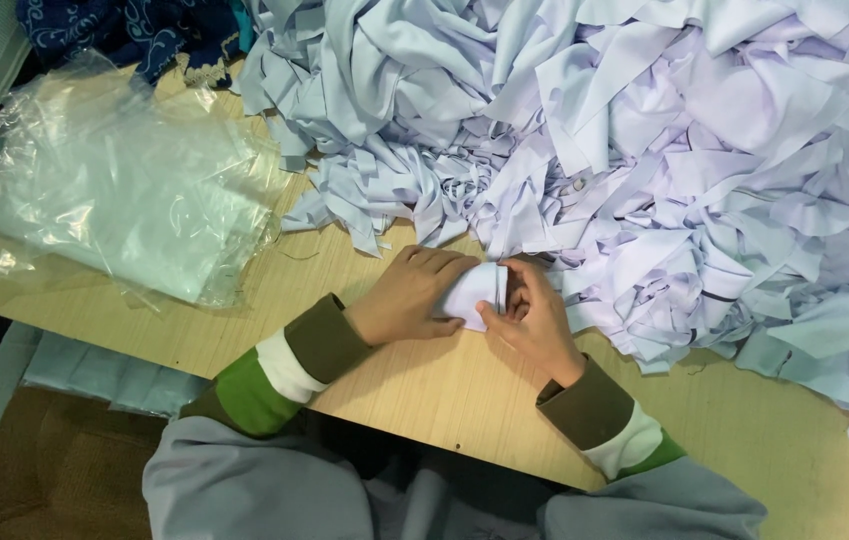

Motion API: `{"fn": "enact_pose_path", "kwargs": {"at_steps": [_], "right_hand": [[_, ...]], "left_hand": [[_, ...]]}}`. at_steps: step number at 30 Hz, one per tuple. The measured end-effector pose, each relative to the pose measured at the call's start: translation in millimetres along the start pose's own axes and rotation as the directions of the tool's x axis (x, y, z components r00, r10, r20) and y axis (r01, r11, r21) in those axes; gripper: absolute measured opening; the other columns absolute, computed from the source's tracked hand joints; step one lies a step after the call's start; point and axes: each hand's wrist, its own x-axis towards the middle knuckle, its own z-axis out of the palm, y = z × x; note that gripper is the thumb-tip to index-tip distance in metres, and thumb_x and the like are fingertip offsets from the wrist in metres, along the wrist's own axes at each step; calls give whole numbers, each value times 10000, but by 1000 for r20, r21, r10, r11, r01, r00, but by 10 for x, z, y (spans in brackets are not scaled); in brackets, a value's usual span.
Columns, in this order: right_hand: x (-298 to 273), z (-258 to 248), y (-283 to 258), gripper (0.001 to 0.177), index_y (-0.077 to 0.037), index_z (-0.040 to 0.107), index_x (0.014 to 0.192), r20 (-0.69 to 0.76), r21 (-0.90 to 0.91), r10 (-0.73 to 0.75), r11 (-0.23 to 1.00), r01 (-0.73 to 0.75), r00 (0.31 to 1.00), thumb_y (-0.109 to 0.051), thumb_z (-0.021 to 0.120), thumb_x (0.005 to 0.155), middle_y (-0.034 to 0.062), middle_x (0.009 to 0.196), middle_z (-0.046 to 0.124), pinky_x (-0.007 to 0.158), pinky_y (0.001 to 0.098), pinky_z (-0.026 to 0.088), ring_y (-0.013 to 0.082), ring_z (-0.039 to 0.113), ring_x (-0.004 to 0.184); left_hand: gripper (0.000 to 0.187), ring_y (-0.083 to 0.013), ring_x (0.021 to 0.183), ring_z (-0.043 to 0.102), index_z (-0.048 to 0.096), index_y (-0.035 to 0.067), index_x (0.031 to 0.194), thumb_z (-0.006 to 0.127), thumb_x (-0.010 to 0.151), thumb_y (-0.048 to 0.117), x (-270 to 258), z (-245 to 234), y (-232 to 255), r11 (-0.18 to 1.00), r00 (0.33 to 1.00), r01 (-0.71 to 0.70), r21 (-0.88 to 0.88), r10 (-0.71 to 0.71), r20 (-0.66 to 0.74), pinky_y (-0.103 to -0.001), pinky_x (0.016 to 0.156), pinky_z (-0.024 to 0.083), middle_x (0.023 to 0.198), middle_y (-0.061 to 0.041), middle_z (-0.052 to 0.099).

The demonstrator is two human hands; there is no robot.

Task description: The person folds a light-colored fabric strip into a compact roll on a wooden table. They smooth the fabric, roll it tightly, and place it into a clear plastic bag. The process is repeated with another fabric strip.

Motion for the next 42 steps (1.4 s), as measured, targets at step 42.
{"fn": "enact_pose_path", "kwargs": {"at_steps": [42], "right_hand": [[-179,225,-166,251,-165,729,971,-38,-578,-854,442,686,519,-393,671,886,23,985,611,728,375,461,178,572,754]], "left_hand": [[392,-288,1133,659,646,143,1152,692,895,435,-145,259,2,985,814,-134,105,170,-555,-514,1047,432,1174,-85,657]]}}
